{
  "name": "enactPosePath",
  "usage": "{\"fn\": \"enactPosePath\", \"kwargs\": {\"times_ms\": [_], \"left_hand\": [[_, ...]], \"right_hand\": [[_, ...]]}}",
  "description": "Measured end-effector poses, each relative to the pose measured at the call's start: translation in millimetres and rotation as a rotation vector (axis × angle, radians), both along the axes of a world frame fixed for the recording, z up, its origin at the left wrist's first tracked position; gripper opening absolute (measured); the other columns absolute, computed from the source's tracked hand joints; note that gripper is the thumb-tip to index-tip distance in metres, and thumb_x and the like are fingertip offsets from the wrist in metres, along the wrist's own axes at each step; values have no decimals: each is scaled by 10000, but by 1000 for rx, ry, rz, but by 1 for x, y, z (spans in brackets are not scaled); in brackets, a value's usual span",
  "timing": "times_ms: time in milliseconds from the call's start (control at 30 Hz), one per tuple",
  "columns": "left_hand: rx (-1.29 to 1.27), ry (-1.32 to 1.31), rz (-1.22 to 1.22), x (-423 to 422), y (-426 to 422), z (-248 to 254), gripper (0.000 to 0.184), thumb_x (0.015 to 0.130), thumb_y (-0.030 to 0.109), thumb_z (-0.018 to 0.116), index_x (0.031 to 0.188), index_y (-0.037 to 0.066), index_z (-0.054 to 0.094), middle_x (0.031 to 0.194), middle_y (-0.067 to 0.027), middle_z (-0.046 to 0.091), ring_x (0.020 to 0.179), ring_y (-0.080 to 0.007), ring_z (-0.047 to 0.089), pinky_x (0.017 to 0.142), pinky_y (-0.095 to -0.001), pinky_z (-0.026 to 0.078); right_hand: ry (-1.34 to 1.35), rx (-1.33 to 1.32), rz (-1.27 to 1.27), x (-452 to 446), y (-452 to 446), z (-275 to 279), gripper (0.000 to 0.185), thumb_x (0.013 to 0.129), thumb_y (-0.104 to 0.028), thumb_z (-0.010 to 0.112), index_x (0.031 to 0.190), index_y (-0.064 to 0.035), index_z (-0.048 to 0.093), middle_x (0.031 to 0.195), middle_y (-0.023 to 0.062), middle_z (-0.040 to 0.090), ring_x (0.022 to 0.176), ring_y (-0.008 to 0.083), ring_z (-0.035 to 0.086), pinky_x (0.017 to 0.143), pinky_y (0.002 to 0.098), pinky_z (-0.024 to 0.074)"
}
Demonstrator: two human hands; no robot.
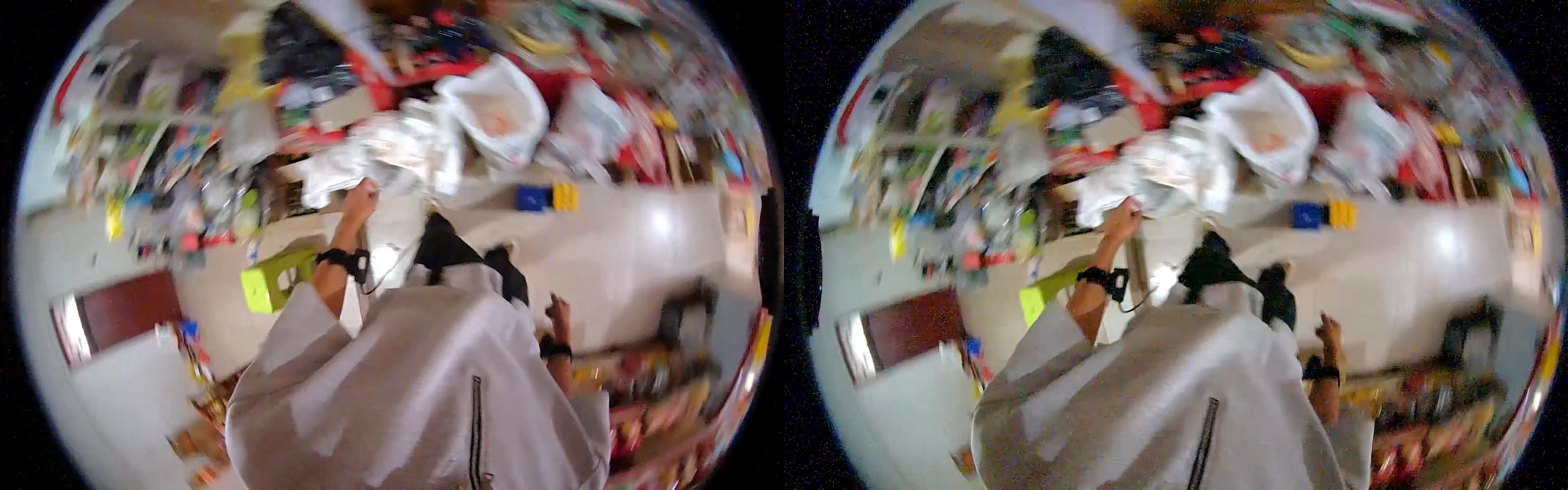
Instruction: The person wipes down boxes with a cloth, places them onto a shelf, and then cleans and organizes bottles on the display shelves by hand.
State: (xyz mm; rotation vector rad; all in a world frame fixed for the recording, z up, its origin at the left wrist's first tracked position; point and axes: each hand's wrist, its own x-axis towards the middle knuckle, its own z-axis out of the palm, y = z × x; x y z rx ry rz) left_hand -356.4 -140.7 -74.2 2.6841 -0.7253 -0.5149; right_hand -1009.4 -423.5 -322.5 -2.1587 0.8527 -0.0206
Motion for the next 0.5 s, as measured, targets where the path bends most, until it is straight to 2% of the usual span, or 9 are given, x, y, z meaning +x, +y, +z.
{"fn": "enactPosePath", "kwargs": {"times_ms": [33, 67, 100, 133, 200, 233, 300, 400, 500], "left_hand": [[73, 20, 76, 15, 3, 16, 168, 915, 212, 640, 1065, 140, 621, 887, -173, 719, 903, -402, 691, 770, -494, 534], [-58, -96, 130, 34, 10, 23, 178, 907, 196, 637, 1077, 143, 622, 878, -162, 723, 865, -408, 695, 753, -508, 542], [-62, -326, 103, 78, 50, 24, 194, 899, 191, 643, 1086, 141, 628, 868, -153, 725, 823, -405, 700, 732, -503, 551], [-97, -312, 243, 105, 61, 30, 232, 883, 184, 673, 1107, 134, 637, 952, -174, 721, 893, -392, 700, 765, -492, 550], [-16, -492, 207, 148, 73, 89, 331, 843, 206, 746, 1121, 68, 634, 1050, -180, 671, 989, -385, 650, 856, -497, 526], [-21, -755, 151, 173, 86, 105, 349, 833, 204, 755, 1100, 40, 602, 1063, -198, 633, 1013, -414, 617, 879, -502, 513], [-78, -727, 313, 216, 94, 149, 459, 811, 224, 778, 1147, 26, 535, 1120, -230, 585, 1100, -450, 566, 932, -513, 480], [-42, -905, 257, 312, 139, 153, 502, 814, 247, 772, 1193, 27, 528, 1168, -247, 587, 1116, -451, 566, 954, -530, 471], [-21, -895, 447, 390, 168, 134, 583, 814, 330, 766, 1245, 22, 523, 1235, -268, 586, 1124, -464, 583, 961, -546, 474]], "right_hand": [[-25, 559, -349, 13, -5, 31, 272, 908, -284, 701, 816, -47, 604, 580, 62, 528, 493, 183, 530, 468, 357, 430], [-108, 984, -865, 31, -11, 68, 358, 940, -271, 684, 692, -82, 508, 561, 33, 478, 463, 150, 477, 428, 338, 390], [7, 892, -877, 68, -10, 76, 406, 967, -285, 660, 670, -116, 441, 561, 23, 457, 457, 141, 451, 434, 328, 376], [-178, 1011, -940, 63, -10, 71, 356, 965, -284, 658, 710, -95, 497, 555, 21, 464, 444, 133, 446, 438, 284, 374], [-97, 989, -951, 76, -10, 74, 310, 972, -284, 643, 773, -69, 539, 575, 36, 493, 468, 157, 491, 442, 307, 402], [-59, 971, -954, 87, -8, 77, 294, 975, -283, 636, 805, -56, 560, 584, 43, 507, 480, 169, 513, 445, 319, 416], [1, 940, -956, 110, -1, 82, 278, 982, -282, 621, 868, -30, 603, 604, 57, 536, 504, 194, 557, 450, 342, 444], [113, 867, -983, 135, 9, 73, 260, 995, -260, 599, 929, -10, 624, 606, 70, 552, 529, 219, 594, 449, 359, 468], [77, 890, -940, 155, 22, 94, 270, 998, -240, 566, 926, 17, 611, 639, 104, 585, 559, 248, 632, 479, 365, 519]]}}
